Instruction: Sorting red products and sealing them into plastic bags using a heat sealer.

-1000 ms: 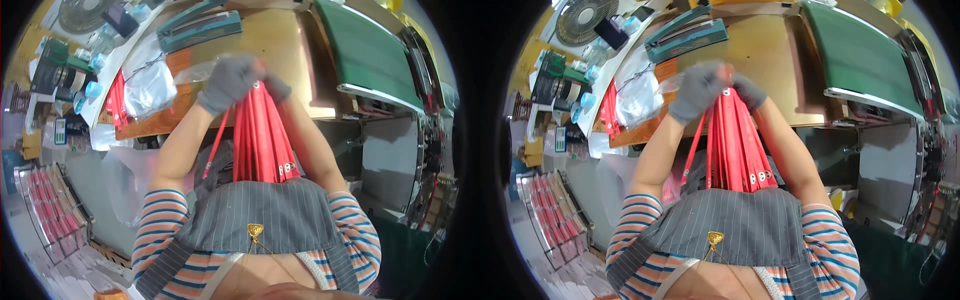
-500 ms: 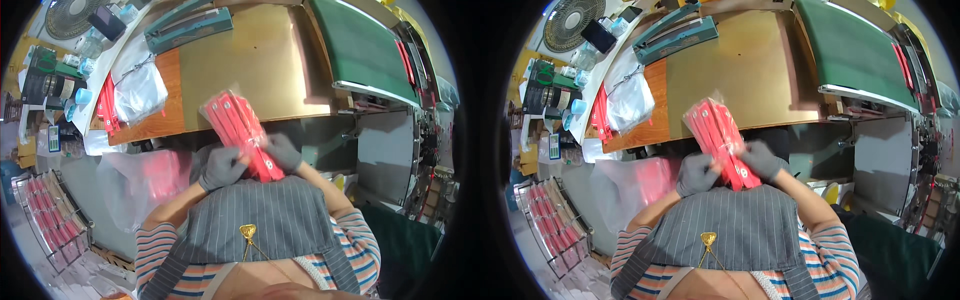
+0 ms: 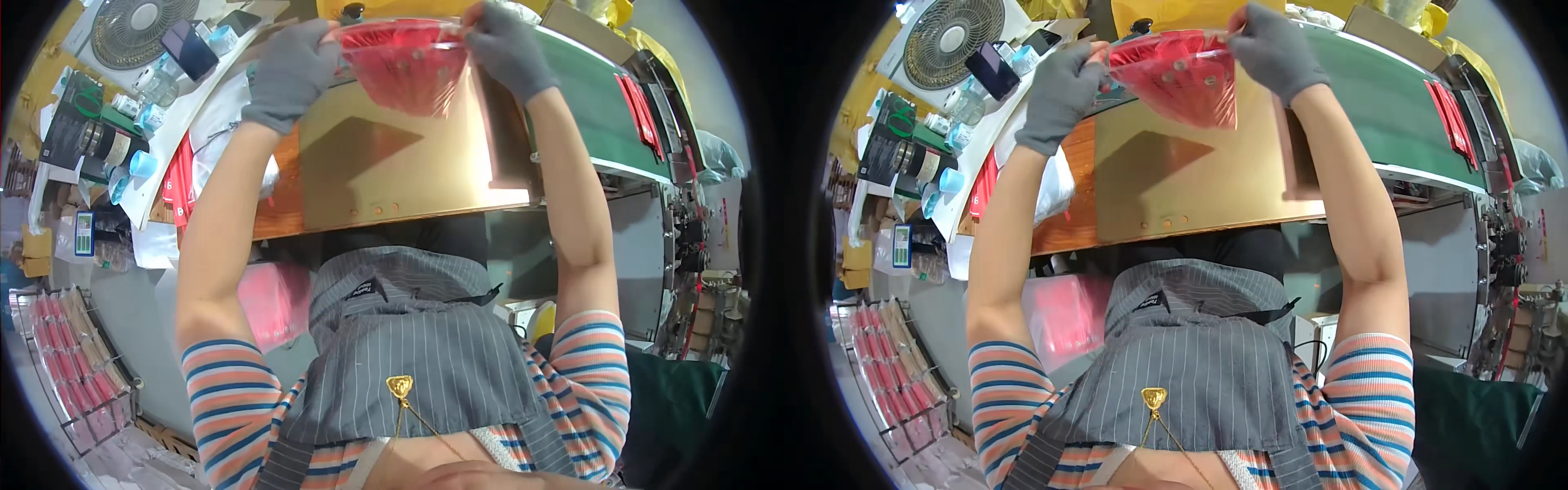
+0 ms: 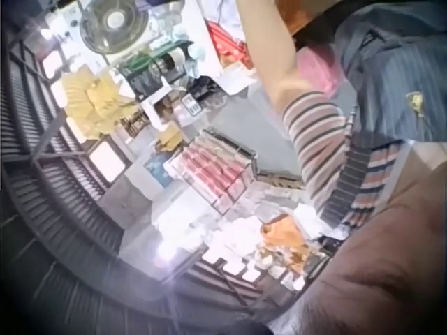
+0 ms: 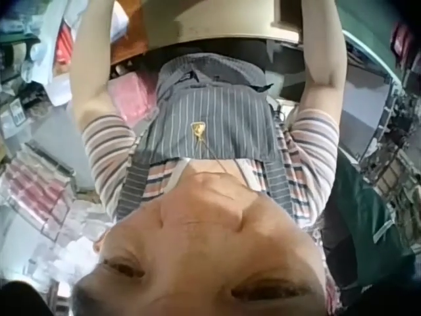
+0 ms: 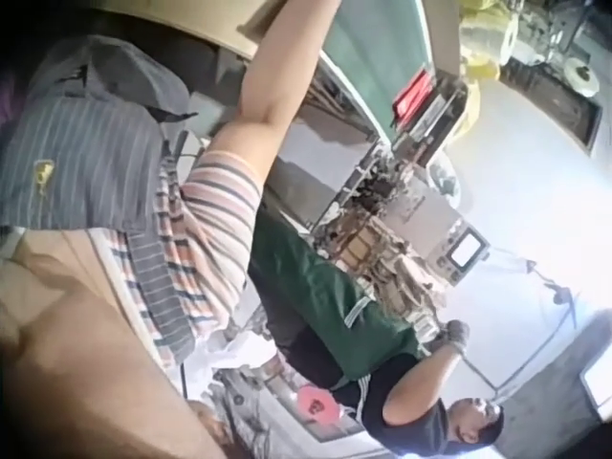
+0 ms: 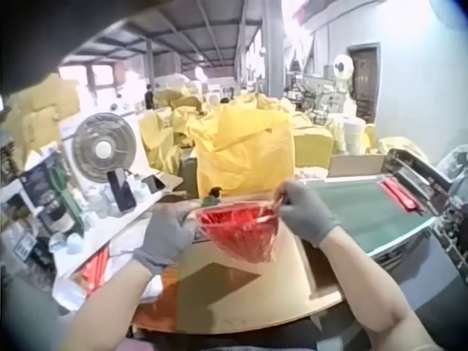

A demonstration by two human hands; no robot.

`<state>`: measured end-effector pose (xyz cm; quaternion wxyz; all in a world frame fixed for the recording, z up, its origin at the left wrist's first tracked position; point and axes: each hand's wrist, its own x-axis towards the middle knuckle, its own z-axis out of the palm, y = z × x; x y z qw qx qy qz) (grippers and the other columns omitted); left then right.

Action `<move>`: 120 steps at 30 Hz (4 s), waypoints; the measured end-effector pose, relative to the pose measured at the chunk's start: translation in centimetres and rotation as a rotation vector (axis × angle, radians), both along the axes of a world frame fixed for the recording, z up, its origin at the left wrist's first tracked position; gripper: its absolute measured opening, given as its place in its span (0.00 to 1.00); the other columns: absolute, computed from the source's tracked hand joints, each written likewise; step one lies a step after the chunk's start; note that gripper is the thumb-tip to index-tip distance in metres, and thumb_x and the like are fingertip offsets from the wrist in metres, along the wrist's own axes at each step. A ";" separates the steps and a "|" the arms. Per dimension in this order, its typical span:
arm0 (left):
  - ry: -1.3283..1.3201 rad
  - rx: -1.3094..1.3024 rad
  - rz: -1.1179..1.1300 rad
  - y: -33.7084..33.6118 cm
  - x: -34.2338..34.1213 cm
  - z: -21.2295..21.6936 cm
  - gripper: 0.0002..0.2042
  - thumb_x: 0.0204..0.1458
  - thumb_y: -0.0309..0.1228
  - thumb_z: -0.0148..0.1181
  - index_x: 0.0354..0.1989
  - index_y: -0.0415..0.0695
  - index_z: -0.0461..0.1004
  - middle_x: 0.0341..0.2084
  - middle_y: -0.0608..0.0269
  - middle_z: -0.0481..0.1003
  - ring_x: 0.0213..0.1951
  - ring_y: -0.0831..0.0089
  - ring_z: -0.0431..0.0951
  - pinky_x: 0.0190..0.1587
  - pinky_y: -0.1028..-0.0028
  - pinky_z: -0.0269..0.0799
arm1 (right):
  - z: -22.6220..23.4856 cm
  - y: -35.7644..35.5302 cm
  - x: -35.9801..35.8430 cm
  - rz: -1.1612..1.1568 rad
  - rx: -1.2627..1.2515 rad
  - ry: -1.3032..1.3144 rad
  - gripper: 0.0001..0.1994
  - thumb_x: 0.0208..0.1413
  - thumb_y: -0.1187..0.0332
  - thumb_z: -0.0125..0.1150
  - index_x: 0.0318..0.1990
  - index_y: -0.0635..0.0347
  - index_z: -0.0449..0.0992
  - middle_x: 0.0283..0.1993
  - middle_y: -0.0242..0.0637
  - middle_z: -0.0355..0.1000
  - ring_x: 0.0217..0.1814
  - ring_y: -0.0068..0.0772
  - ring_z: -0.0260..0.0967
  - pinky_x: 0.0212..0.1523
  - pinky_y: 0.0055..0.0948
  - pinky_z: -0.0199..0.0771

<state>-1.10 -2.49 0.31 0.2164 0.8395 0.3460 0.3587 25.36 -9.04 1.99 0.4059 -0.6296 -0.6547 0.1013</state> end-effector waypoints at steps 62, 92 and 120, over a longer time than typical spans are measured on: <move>-0.726 -1.127 0.224 8.7 -8.2 -20.2 0.21 0.40 0.33 0.68 0.43 0.38 0.74 0.39 0.60 0.76 0.40 0.71 0.75 0.47 0.71 0.69 | -18.3 14.9 -10.3 0.174 -0.265 0.825 0.42 0.44 0.53 0.68 0.63 0.64 0.54 0.53 0.42 0.66 0.54 0.33 0.63 0.55 0.30 0.63; 0.127 -0.446 0.300 -0.1 -23.6 -14.0 0.13 0.46 0.36 0.60 0.33 0.37 0.77 0.26 0.60 0.77 0.30 0.75 0.75 0.35 0.74 0.69 | -25.2 -5.9 -8.9 0.163 -0.380 1.087 0.16 0.58 0.66 0.54 0.49 0.68 0.69 0.43 0.38 0.71 0.45 0.27 0.70 0.46 0.24 0.71; -0.292 -0.338 0.288 -13.1 -3.1 -13.5 0.05 0.51 0.26 0.56 0.29 0.36 0.74 0.18 0.68 0.72 0.22 0.84 0.67 0.25 0.80 0.64 | -16.2 -6.0 -12.6 0.148 -0.341 0.839 0.21 0.53 0.52 0.59 0.39 0.64 0.73 0.33 0.31 0.71 0.32 0.17 0.65 0.32 0.20 0.65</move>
